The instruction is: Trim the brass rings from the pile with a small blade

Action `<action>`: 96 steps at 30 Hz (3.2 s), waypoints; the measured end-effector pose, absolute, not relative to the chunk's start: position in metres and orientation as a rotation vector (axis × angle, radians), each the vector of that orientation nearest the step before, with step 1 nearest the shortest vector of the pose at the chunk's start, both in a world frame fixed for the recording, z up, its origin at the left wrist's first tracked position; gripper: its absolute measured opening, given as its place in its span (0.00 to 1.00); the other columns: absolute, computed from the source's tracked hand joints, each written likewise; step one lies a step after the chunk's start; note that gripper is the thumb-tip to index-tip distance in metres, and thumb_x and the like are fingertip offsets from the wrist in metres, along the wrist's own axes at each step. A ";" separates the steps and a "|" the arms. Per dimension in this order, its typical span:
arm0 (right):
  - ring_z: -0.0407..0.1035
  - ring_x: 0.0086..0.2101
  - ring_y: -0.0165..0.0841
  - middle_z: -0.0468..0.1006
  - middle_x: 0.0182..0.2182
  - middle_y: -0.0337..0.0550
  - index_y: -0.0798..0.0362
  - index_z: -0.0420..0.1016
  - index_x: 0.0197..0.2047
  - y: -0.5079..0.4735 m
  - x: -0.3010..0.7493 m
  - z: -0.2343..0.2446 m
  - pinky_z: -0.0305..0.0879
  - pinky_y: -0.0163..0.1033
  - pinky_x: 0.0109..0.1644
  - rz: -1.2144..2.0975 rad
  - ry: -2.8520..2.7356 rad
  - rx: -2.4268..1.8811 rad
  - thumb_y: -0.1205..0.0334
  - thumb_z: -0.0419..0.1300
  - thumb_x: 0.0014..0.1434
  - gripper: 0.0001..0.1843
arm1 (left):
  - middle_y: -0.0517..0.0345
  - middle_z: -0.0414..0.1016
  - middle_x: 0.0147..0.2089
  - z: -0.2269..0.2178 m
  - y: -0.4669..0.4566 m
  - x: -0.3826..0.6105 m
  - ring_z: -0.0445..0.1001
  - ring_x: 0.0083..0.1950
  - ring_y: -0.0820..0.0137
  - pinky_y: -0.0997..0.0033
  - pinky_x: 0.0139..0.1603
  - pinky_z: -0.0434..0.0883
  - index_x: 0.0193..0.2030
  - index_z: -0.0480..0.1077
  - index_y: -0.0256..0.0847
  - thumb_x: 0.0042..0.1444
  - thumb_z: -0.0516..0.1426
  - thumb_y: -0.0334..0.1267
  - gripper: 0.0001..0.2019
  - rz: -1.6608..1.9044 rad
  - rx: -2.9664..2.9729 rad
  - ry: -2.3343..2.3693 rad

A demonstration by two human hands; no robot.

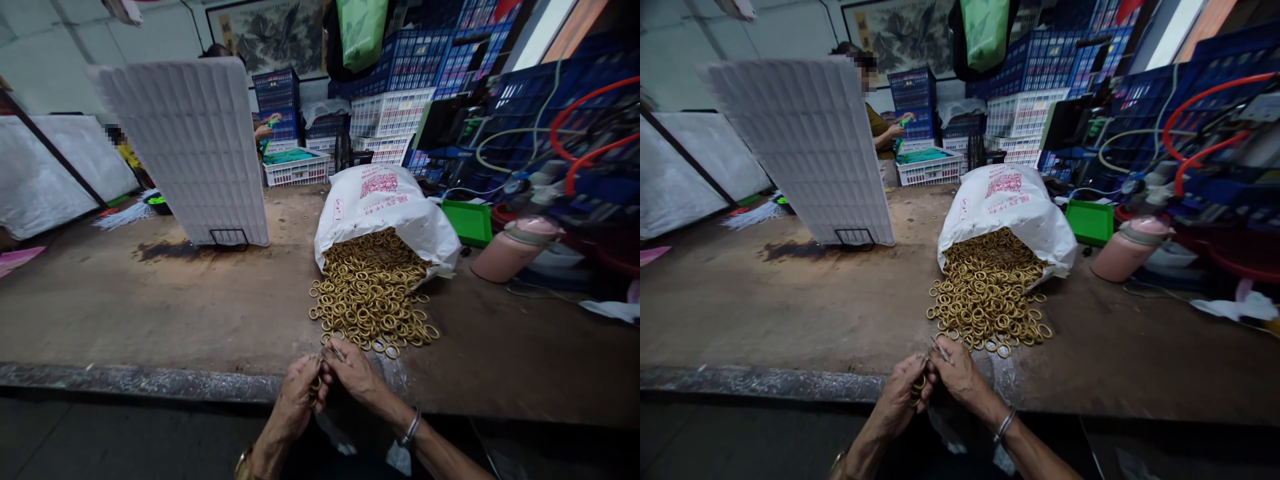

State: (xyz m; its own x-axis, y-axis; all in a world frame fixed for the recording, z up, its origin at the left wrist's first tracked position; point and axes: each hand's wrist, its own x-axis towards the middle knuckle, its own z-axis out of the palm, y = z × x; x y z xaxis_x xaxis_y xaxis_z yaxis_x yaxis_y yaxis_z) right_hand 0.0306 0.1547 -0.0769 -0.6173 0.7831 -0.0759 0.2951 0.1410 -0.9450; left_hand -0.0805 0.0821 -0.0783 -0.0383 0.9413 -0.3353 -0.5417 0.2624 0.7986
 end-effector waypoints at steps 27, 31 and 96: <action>0.64 0.27 0.29 0.72 0.24 0.38 0.50 0.65 0.32 0.156 0.047 -0.072 0.53 0.30 0.30 0.876 -2.400 -1.253 0.70 0.47 0.50 0.09 | 0.60 0.64 0.25 -0.077 0.085 -0.079 0.57 0.18 0.82 0.82 0.14 0.52 0.30 0.66 0.35 0.48 0.55 0.50 0.17 1.273 0.565 0.968; 0.66 0.28 0.29 0.74 0.26 0.39 0.50 0.66 0.34 0.151 0.047 -0.073 0.50 0.31 0.29 0.723 -2.582 -1.227 0.76 0.47 0.44 0.16 | 0.62 0.63 0.22 -0.077 0.086 -0.079 0.55 0.16 0.83 0.82 0.15 0.51 0.28 0.65 0.35 0.49 0.55 0.50 0.16 1.268 0.593 1.001; 0.39 0.13 0.18 0.50 0.14 0.24 0.51 0.56 0.26 0.155 0.024 -0.062 0.37 0.28 0.16 2.152 -1.283 -0.914 0.47 0.57 0.47 0.18 | 0.66 0.61 0.23 -0.089 0.094 -0.082 0.57 0.18 0.83 0.84 0.15 0.52 0.32 0.61 0.37 0.47 0.58 0.47 0.15 1.366 0.388 1.008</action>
State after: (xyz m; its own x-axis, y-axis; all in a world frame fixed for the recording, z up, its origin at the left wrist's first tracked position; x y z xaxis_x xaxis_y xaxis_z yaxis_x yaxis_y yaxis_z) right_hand 0.0238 0.1547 -0.0623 -0.6671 0.6807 -0.3028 -0.0575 -0.4522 -0.8901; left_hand -0.0817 0.0939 -0.0889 -0.1113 0.9238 -0.3664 -0.6224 0.2227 0.7504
